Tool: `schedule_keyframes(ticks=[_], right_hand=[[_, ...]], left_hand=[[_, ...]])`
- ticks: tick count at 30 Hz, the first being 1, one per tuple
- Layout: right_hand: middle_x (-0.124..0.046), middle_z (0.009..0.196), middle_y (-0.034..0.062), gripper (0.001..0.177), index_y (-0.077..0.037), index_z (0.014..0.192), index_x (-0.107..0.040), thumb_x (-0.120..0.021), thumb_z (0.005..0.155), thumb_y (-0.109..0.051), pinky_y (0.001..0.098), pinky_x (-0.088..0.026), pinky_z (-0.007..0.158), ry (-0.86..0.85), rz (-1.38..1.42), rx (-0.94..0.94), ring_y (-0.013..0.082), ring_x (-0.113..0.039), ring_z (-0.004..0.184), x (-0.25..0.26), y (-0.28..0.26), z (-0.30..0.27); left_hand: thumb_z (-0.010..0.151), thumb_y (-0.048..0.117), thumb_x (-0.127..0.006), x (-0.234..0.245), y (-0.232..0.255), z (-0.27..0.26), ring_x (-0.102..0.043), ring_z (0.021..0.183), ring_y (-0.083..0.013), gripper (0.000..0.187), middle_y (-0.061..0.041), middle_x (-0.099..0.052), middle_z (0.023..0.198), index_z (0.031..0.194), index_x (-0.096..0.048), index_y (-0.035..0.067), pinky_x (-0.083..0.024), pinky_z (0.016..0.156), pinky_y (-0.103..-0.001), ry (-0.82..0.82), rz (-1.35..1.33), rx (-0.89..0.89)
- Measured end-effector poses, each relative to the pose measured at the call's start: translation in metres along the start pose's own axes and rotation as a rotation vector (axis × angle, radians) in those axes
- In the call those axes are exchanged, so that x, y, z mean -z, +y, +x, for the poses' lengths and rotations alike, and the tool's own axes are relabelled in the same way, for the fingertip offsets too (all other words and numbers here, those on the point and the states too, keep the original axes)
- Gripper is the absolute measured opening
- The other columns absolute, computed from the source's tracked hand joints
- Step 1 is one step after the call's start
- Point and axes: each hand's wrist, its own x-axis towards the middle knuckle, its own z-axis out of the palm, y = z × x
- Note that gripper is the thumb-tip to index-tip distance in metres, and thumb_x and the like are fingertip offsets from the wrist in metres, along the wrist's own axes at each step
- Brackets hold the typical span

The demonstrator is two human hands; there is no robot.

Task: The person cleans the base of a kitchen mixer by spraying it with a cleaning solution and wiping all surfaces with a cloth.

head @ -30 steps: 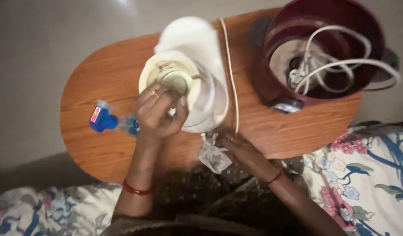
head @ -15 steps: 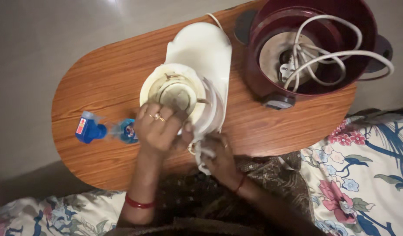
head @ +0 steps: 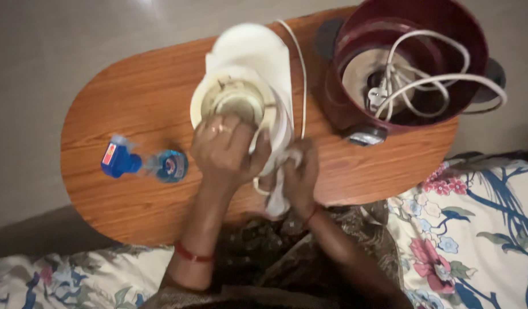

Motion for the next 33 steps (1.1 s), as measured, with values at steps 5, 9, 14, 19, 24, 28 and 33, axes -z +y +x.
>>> schedule_keyframes(ticks=[5, 9, 14, 19, 24, 28, 33], right_hand=[[-0.06, 0.111, 0.0151, 0.023, 0.0, 0.116, -0.058, -0.058, 0.093, 0.001, 0.0387, -0.05, 0.093, 0.014, -0.259, 0.061, 0.0266, -0.059, 0.105, -0.005, 0.008, 0.091], [-0.062, 0.111, 0.0156, 0.023, -0.003, 0.115, -0.06, -0.059, 0.092, -0.004, 0.0402, -0.051, 0.087, -0.023, -0.42, -0.047, 0.0289, -0.062, 0.1, -0.008, 0.011, 0.111], [-0.056, 0.12, 0.0219, 0.032, -0.001, 0.131, -0.06, -0.061, 0.099, 0.003, 0.0444, -0.05, 0.096, -0.182, -0.538, 0.204, 0.0364, -0.056, 0.114, 0.019, -0.003, 0.062], [-0.06, 0.119, 0.0182, 0.042, -0.006, 0.13, -0.065, -0.067, 0.09, 0.007, 0.0436, -0.052, 0.093, -0.276, -0.599, 0.305, 0.0355, -0.059, 0.112, 0.016, -0.002, 0.092], [-0.06, 0.115, 0.0167, 0.033, -0.008, 0.126, -0.068, -0.074, 0.095, 0.002, 0.0418, -0.052, 0.092, -0.363, -0.714, 0.327, 0.0331, -0.061, 0.11, -0.01, 0.005, 0.147], [-0.061, 0.115, 0.0166, 0.033, -0.008, 0.124, -0.07, -0.069, 0.093, 0.003, 0.038, -0.055, 0.091, -0.272, -0.664, 0.252, 0.0284, -0.063, 0.107, 0.014, -0.003, 0.101], [-0.061, 0.111, 0.0173, 0.036, -0.008, 0.125, -0.073, -0.071, 0.09, 0.001, 0.0367, -0.056, 0.087, -0.254, -0.766, 0.198, 0.0293, -0.064, 0.104, 0.014, 0.001, 0.093]], left_hand=[[0.091, 0.013, -0.075, 0.001, -0.005, 0.003, -0.059, 0.072, -0.0259, 0.015, -0.008, -0.061, 0.079, 0.082, -0.065, 0.006, -0.048, 0.067, -0.039, -0.012, -0.006, -0.041], [0.09, 0.011, -0.072, 0.009, -0.021, -0.016, -0.062, 0.074, -0.0244, 0.013, -0.008, -0.064, 0.081, 0.082, -0.065, 0.005, -0.047, 0.065, -0.037, -0.066, -0.082, -0.106], [0.085, 0.012, -0.069, 0.022, -0.015, -0.038, -0.058, 0.069, -0.0199, 0.007, -0.007, -0.069, 0.084, 0.082, -0.069, 0.005, -0.045, 0.062, -0.034, -0.129, -0.042, -0.07], [0.084, 0.012, -0.068, 0.017, -0.006, -0.022, -0.058, 0.07, -0.023, 0.006, -0.008, -0.071, 0.087, 0.08, -0.066, 0.007, -0.043, 0.063, -0.036, -0.165, 0.008, 0.028], [0.086, 0.01, -0.067, 0.015, -0.005, -0.01, -0.06, 0.075, -0.0267, 0.005, -0.008, -0.068, 0.09, 0.082, -0.066, 0.008, -0.045, 0.069, -0.039, -0.206, 0.045, 0.049], [0.083, 0.013, -0.067, 0.014, -0.007, -0.007, -0.059, 0.073, -0.0259, 0.006, -0.009, -0.068, 0.091, 0.082, -0.067, 0.007, -0.047, 0.067, -0.038, -0.193, 0.04, 0.039], [0.082, 0.014, -0.07, 0.014, -0.006, -0.011, -0.058, 0.074, -0.0237, 0.006, -0.007, -0.069, 0.094, 0.08, -0.068, 0.01, -0.046, 0.065, -0.037, -0.18, 0.012, 0.059]])
